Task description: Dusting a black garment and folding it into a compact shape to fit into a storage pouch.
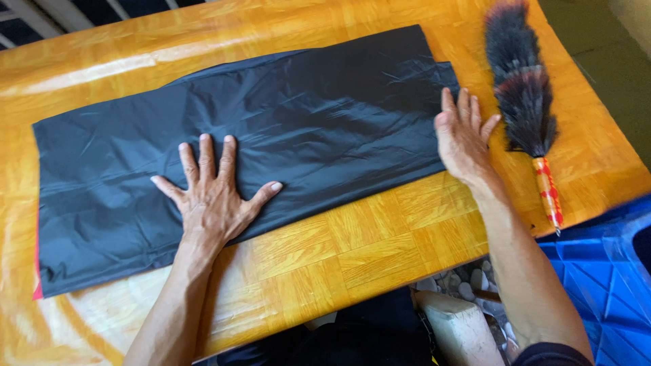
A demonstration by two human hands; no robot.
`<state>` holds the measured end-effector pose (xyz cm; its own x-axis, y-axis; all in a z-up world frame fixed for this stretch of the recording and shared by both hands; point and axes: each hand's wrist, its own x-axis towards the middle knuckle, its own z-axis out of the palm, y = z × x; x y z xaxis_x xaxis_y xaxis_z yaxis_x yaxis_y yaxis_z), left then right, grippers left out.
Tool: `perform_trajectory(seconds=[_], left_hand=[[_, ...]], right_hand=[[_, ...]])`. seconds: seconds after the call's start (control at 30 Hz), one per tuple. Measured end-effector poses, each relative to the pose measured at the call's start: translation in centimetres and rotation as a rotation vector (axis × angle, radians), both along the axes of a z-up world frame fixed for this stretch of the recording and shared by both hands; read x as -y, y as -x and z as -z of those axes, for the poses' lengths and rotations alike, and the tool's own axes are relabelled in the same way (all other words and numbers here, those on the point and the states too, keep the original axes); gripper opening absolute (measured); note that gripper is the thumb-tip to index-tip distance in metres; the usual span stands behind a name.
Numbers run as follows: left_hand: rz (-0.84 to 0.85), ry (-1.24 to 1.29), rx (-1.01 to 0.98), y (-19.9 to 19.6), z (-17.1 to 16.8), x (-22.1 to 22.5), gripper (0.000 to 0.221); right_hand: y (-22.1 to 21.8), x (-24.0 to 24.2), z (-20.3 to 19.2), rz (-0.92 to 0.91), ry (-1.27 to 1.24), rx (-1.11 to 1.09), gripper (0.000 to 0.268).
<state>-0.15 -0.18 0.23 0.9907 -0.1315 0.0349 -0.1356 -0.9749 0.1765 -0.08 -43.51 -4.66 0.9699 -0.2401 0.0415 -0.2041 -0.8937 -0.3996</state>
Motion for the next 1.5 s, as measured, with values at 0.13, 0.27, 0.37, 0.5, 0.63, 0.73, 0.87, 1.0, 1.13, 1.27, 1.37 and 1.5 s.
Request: perform_trajectory(seconds=[0.13, 0.27, 0.37, 0.5, 0.63, 0.73, 0.87, 1.0, 1.13, 1.27, 1.37, 1.5], left_hand=[[0.018, 0.003, 0.066, 0.0, 0.7, -0.3, 0.110], [0.014, 0.011, 0.028, 0.2, 0.9, -0.3, 0.110], [0.035, 0.033, 0.162, -0.4, 1.4, -0.5, 0.109], [0.088, 0.026, 0.183, -0.1, 1.4, -0.8, 0.101], [0.369, 0.110, 0.352, 1.2, 1.7, 0.8, 0.075], [0.519, 0.214, 0.214, 3.2, 2.6, 4.0, 0.074], [0.519, 0.244, 0.185, 3.5, 3.1, 6.6, 0.084], [0.494, 0.310, 0.183, 5.0, 3.3, 8.3, 0.091], [0.379, 0.253, 0.153, 5.4, 3.3, 7.7, 0.087], [0.225, 0.208, 0.101, 5.7, 3.7, 4.1, 0.087], [0.074, 0.125, 0.059, 5.8, 3.5, 0.7, 0.086], [-0.133, 0.059, -0.060, 5.8, 2.7, -2.8, 0.085]], right_hand=[[0.8, -3.0, -3.6, 0.101, -0.048, 0.070, 0.088], [0.4, -8.8, -3.6, -0.190, 0.161, 0.314, 0.076], [-2.1, -14.6, -3.7, -0.382, 0.148, 0.342, 0.067], [-3.9, -19.8, -2.9, -0.554, 0.139, 0.135, 0.069], [-4.5, -20.8, -1.5, -0.566, 0.173, 0.072, 0.061], [-5.1, -19.9, 0.3, -0.605, 0.244, 0.187, 0.057], [-6.3, -18.7, 1.2, -0.566, -0.005, 0.186, 0.061], [-6.0, -18.7, 1.7, -0.574, 0.000, 0.181, 0.061], [-5.3, -19.1, 0.6, -0.590, 0.119, 0.214, 0.059], [-5.3, -19.0, 0.5, -0.626, 0.109, 0.222, 0.060], [-5.5, -18.7, 0.9, -0.660, 0.092, 0.256, 0.061], [-5.4, -18.5, 0.9, -0.672, 0.112, 0.252, 0.063]])
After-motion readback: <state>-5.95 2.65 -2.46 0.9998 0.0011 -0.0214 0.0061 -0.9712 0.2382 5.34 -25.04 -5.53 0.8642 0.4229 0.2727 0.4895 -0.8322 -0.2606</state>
